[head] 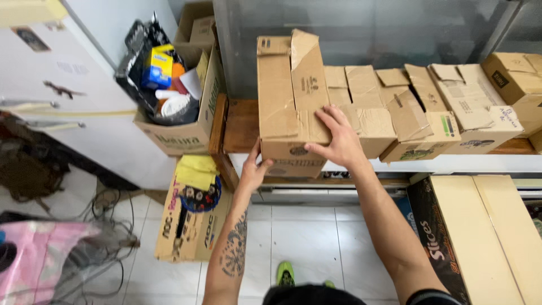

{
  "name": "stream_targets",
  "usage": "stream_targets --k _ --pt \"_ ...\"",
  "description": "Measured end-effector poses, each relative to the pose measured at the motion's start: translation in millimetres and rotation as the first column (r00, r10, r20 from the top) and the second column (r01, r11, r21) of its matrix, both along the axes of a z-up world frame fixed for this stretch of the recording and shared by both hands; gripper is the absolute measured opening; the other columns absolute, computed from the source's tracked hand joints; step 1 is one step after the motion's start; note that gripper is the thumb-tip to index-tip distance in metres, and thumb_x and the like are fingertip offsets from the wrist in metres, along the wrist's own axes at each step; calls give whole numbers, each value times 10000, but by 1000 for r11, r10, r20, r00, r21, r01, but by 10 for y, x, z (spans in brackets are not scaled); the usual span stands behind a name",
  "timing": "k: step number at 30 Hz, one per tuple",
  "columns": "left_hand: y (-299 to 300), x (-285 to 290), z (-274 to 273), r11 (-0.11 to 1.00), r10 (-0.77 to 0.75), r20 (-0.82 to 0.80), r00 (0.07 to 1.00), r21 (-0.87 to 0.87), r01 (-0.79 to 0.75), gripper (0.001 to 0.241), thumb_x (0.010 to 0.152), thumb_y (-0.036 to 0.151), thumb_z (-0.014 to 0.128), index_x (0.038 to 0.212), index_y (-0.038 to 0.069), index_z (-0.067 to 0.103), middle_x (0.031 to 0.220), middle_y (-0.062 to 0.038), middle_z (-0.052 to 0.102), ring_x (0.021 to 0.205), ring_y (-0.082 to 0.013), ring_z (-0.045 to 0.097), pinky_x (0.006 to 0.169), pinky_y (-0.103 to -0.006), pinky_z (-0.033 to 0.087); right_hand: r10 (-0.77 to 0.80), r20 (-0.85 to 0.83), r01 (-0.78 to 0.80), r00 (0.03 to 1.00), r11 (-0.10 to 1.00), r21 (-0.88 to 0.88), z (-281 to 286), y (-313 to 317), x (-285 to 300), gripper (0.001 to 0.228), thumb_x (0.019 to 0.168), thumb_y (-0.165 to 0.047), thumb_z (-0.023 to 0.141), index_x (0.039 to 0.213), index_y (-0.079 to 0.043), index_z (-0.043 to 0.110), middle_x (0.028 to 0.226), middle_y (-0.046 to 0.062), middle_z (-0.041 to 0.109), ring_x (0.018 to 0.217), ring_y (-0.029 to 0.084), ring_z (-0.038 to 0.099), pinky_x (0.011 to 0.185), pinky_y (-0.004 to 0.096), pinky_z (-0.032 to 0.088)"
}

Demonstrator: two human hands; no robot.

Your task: The person folds several cardboard boxes one by one by tucking the bottom and top flaps together.

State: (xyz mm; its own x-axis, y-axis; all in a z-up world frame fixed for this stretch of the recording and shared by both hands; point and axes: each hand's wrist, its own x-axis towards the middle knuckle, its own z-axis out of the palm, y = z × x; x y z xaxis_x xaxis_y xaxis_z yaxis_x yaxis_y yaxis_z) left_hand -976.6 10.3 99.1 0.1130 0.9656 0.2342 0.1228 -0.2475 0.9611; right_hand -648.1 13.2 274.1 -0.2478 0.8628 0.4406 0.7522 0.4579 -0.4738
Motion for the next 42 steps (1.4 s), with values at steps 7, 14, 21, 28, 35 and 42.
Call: stream_targets --k 7,14,21,28,35,42 --pt "49 159 -243 998 -70 60 996 -4 71 1096 1066 536 753 1921 191 162 1930 -242 252 1739 -511 266 1288 -669 510 -10 24 9 1000 999 41 -163 -3 60 1165 726 -719 1045 1670 -141 683 1710 202 611 1686 439 482 1429 524 385" --pt "-197 248 258 992 125 -65 990 28 -123 964 1135 562 713 1879 113 296 1860 -307 395 1684 -549 398 1273 -699 546 -199 -4 195 980 953 231 -416 -669 45 730 1028 -459 906 1662 -165 696 1769 232 540 1607 471 556 1354 542 471" --pt "-132 203 32 872 383 -461 801 -108 -478 703 1155 585 734 1786 386 494 1717 48 654 1604 -170 600 1331 -548 437 -190 79 203 979 954 -219 -1285 -2290 766 584 1006 -415 842 1556 -264 715 1623 83 675 1560 318 646 1280 460 557" --pt "-548 508 -247 778 628 -204 751 153 -609 542 1118 286 825 1588 80 651 1512 -152 729 1189 -312 769 1055 -491 610 -338 58 292 939 699 -653 -2677 -4533 1871 504 1036 -456 766 1475 -209 783 1627 76 719 1531 281 668 1230 457 542" --pt "-1172 1583 -1252 886 460 -331 824 110 -450 106 1054 301 829 1058 226 754 988 0 802 935 -247 761 923 -426 572 -634 59 450 771 477 -755 -3206 -6140 2372 507 1029 -461 777 1430 -155 831 1503 85 825 1383 320 793 1187 465 608" --pt "-2493 3505 -1761 872 -436 -156 886 -317 373 244 1065 193 819 1289 101 833 1127 -198 839 988 -343 862 890 -459 684 -735 4 556 678 509 -657 -2725 -6465 2466 428 1054 -365 810 1428 -159 837 1377 215 849 1398 450 759 1232 597 593"
